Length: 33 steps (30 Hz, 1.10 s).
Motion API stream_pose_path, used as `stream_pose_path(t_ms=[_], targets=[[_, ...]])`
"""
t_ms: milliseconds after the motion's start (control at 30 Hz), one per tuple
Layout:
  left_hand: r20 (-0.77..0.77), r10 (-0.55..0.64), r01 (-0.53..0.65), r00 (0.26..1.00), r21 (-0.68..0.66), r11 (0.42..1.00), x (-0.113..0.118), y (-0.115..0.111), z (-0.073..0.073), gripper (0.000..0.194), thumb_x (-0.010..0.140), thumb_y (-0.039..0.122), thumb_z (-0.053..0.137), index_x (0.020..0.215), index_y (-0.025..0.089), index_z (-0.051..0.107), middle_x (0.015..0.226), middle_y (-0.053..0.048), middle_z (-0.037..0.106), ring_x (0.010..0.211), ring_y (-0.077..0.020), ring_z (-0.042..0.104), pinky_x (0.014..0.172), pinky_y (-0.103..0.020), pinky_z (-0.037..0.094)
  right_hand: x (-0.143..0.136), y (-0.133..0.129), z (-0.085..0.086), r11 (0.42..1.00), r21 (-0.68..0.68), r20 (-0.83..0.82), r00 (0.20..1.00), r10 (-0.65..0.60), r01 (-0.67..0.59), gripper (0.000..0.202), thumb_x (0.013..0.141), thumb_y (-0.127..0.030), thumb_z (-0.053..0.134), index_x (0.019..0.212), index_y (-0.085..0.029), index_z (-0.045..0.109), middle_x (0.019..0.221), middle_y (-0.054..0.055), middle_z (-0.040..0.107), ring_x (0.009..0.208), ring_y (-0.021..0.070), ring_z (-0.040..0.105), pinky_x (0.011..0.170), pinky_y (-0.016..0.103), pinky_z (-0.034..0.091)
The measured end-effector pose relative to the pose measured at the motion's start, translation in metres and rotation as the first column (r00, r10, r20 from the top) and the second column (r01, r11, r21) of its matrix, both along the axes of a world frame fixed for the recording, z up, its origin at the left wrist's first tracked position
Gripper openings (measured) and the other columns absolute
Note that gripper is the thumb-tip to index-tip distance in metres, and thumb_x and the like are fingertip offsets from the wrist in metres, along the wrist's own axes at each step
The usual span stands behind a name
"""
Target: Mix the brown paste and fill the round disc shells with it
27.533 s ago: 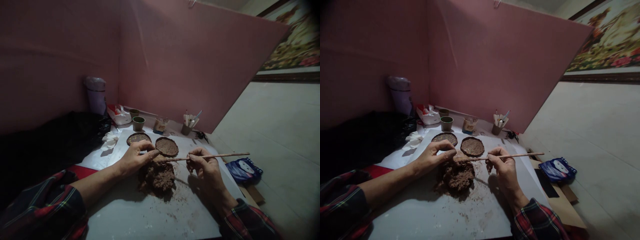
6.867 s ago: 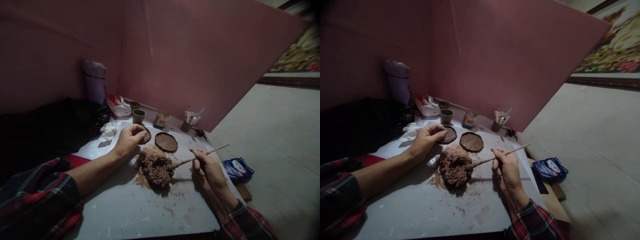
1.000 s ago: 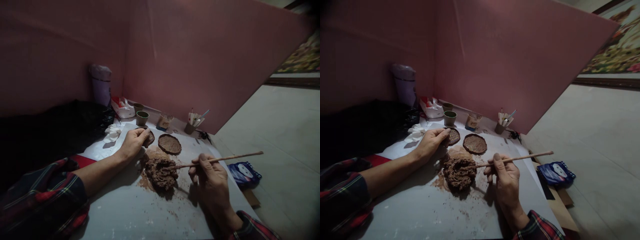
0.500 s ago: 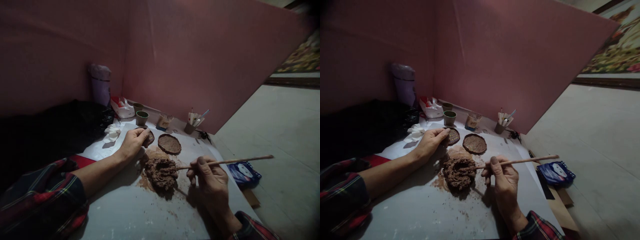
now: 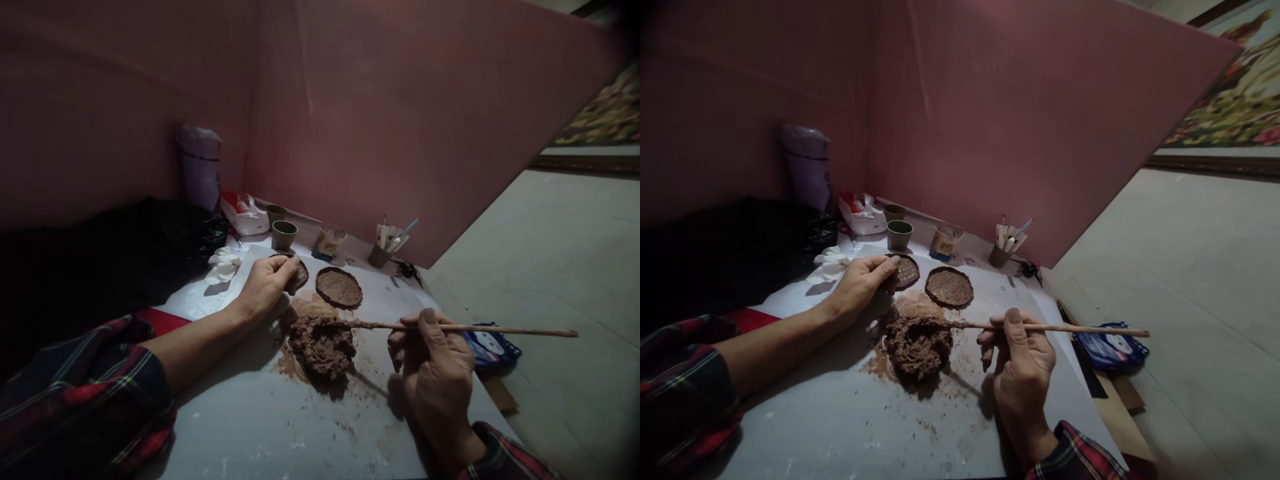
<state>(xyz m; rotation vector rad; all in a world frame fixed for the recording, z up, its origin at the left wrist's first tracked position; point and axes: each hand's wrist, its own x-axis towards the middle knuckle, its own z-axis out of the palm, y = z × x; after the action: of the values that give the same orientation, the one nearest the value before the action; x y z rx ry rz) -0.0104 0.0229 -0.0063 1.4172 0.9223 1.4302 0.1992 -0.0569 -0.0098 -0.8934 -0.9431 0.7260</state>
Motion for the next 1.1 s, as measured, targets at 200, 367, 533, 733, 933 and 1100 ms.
stream_pose_path(t_ms=[200,367,533,733,933,1100], targets=[[0.010,-0.004,0.004,1.000,0.000,1.000,-0.0001,-0.0006,0.0001,0.037,0.081,0.033,0.052,0.049,0.015,0.048,0.047,0.002,0.046,0.040,-0.0058,0.036,0.039,-0.020,0.026,-0.0025,0.0033,-0.0006,0.999,-0.035,0.035,0.999,0.004,-0.003,0.026,0.075,-0.039,0.070,0.073,-0.015,0.060,0.052,0.001,0.062,0.040,0.0109,0.055,0.032,0.018,0.039],[0.005,-0.003,0.003,1.000,-0.008,1.000,-0.0005,-0.0013,0.0008,0.037,0.081,0.033,0.053,0.049,0.015,0.049,0.046,0.002,0.047,0.040,-0.0061,0.037,0.039,-0.020,0.026,-0.0021,0.0028,0.0006,0.999,-0.011,0.004,0.999,-0.044,0.044,0.027,0.075,-0.041,0.069,0.074,-0.015,0.059,0.050,0.000,0.062,0.037,0.0106,0.053,0.030,0.018,0.037],[0.001,0.009,-0.009,1.000,-0.022,1.000,0.0001,-0.0017,0.0018,0.037,0.079,0.036,0.055,0.049,0.015,0.050,0.047,0.001,0.047,0.041,-0.0065,0.037,0.039,-0.020,0.026,-0.0030,0.0033,0.0009,0.999,-0.047,0.064,0.998,0.018,-0.015,0.026,0.075,-0.039,0.069,0.073,-0.014,0.060,0.053,0.001,0.063,0.039,0.0104,0.054,0.033,0.019,0.040],[-0.001,0.013,-0.013,1.000,-0.017,1.000,0.0004,-0.0020,0.0025,0.038,0.079,0.036,0.054,0.048,0.015,0.049,0.046,0.002,0.046,0.040,-0.0064,0.037,0.040,-0.020,0.028,-0.0014,0.0034,0.0010,0.998,0.008,0.003,0.998,-0.061,0.061,0.027,0.076,-0.041,0.068,0.074,-0.016,0.058,0.051,-0.001,0.062,0.037,0.0107,0.053,0.030,0.018,0.037],[-0.014,0.008,-0.008,1.000,-0.009,1.000,0.0004,-0.0014,0.0020,0.038,0.080,0.034,0.053,0.048,0.015,0.050,0.046,0.002,0.048,0.040,-0.0063,0.037,0.040,-0.020,0.027,-0.0036,0.0018,-0.0014,0.999,-0.026,0.092,0.995,0.034,-0.031,0.023,0.078,-0.038,0.067,0.076,-0.016,0.061,0.056,0.001,0.064,0.042,0.0111,0.055,0.033,0.019,0.041],[-0.014,0.008,-0.008,1.000,-0.004,1.000,-0.0002,-0.0011,0.0010,0.037,0.081,0.033,0.053,0.048,0.015,0.050,0.046,0.002,0.047,0.039,-0.0062,0.036,0.040,-0.020,0.027,-0.0028,0.0016,-0.0014,0.999,0.045,0.047,0.999,-0.021,0.019,0.021,0.079,-0.037,0.066,0.075,-0.017,0.061,0.056,0.000,0.063,0.043,0.0112,0.057,0.033,0.018,0.040]])
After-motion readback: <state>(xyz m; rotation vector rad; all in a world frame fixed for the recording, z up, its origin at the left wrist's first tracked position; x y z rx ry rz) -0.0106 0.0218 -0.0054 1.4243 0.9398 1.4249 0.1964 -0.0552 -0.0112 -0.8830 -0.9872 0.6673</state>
